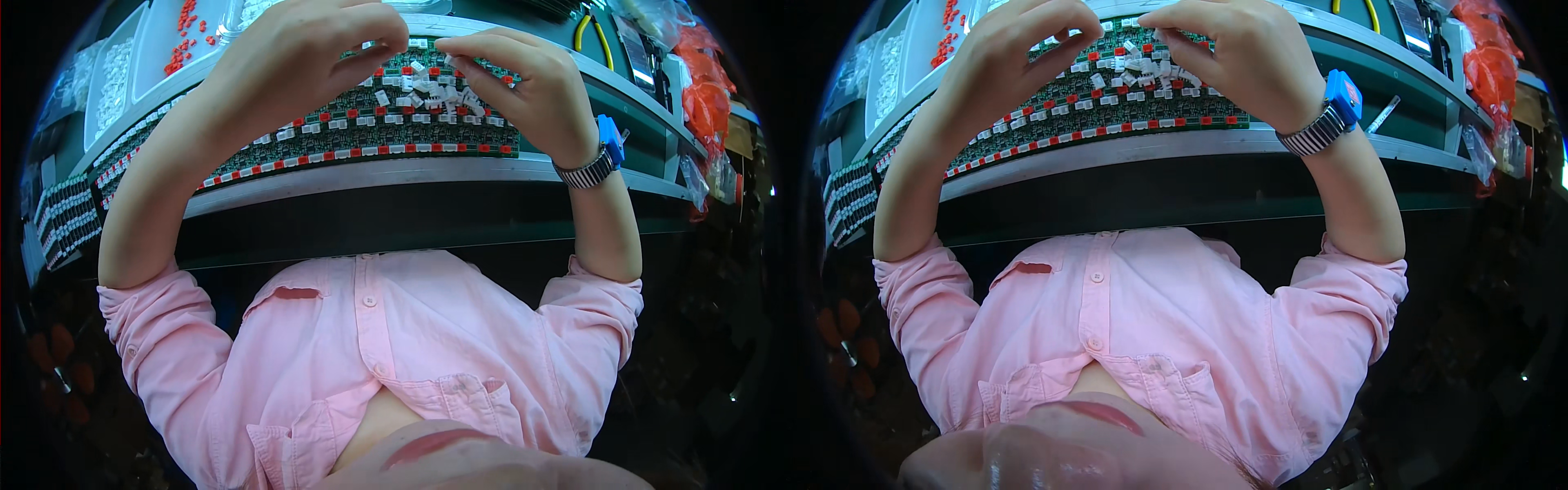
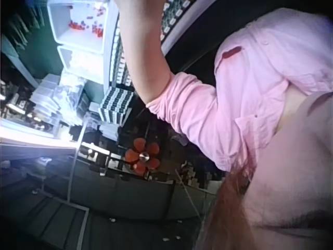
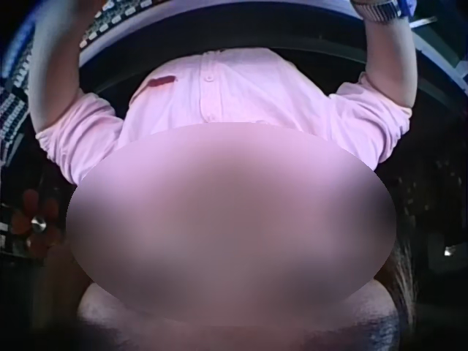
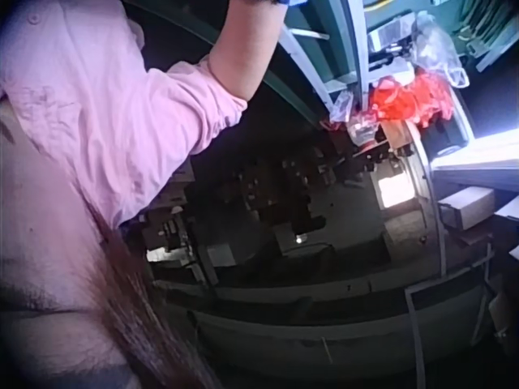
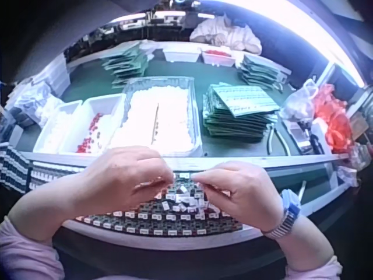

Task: Assembling electronic components onto printed circuit boards manually.

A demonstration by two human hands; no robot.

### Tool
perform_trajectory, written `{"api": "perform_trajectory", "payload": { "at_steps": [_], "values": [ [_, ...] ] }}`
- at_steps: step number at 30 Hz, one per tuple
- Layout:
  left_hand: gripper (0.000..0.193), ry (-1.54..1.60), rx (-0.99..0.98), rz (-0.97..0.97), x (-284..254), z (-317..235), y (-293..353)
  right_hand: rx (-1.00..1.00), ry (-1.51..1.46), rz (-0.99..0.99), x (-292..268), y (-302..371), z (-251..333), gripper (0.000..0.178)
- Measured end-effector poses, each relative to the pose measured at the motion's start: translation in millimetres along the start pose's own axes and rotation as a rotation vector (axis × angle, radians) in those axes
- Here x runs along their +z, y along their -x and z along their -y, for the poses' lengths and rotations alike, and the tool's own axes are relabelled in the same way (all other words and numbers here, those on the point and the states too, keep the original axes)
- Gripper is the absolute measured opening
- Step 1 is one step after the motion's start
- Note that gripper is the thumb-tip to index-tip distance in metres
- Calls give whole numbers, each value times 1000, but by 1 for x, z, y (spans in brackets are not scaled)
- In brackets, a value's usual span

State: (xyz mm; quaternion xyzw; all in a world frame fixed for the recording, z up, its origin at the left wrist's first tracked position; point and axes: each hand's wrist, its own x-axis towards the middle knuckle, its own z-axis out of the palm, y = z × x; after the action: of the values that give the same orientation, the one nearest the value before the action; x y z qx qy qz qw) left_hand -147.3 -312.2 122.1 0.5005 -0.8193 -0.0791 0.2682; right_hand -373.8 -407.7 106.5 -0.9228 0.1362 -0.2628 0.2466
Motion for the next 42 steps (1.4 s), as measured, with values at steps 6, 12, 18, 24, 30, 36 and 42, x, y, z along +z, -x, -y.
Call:
{"api": "perform_trajectory", "payload": {
  "at_steps": [6, 12, 18, 24, 30, 36, 42],
  "values": [
    [15, 40, 183, 9, -16, 4, 4, -104, 272, -51, 4, -1, 8, 17],
    [18, 174, 77, -47, -16, 6, 12, -229, 381, 23, -5, -9, 7, 13],
    [15, 203, -17, -71, -16, -1, 13, -535, 307, -208, 8, -26, -4, 7],
    [11, 265, -150, -44, -4, 11, 21, -210, 231, -135, 13, -16, 18, 10],
    [10, 163, -118, 84, -10, 7, 13, -33, 86, -50, 6, -12, 11, 10],
    [5, -50, -108, 82, -13, -4, 11, -113, 276, 21, 1, -24, 24, 10],
    [9, -125, -60, 78, -12, -4, 11, -44, 273, 114, 5, -23, 19, 6]
  ]
}}
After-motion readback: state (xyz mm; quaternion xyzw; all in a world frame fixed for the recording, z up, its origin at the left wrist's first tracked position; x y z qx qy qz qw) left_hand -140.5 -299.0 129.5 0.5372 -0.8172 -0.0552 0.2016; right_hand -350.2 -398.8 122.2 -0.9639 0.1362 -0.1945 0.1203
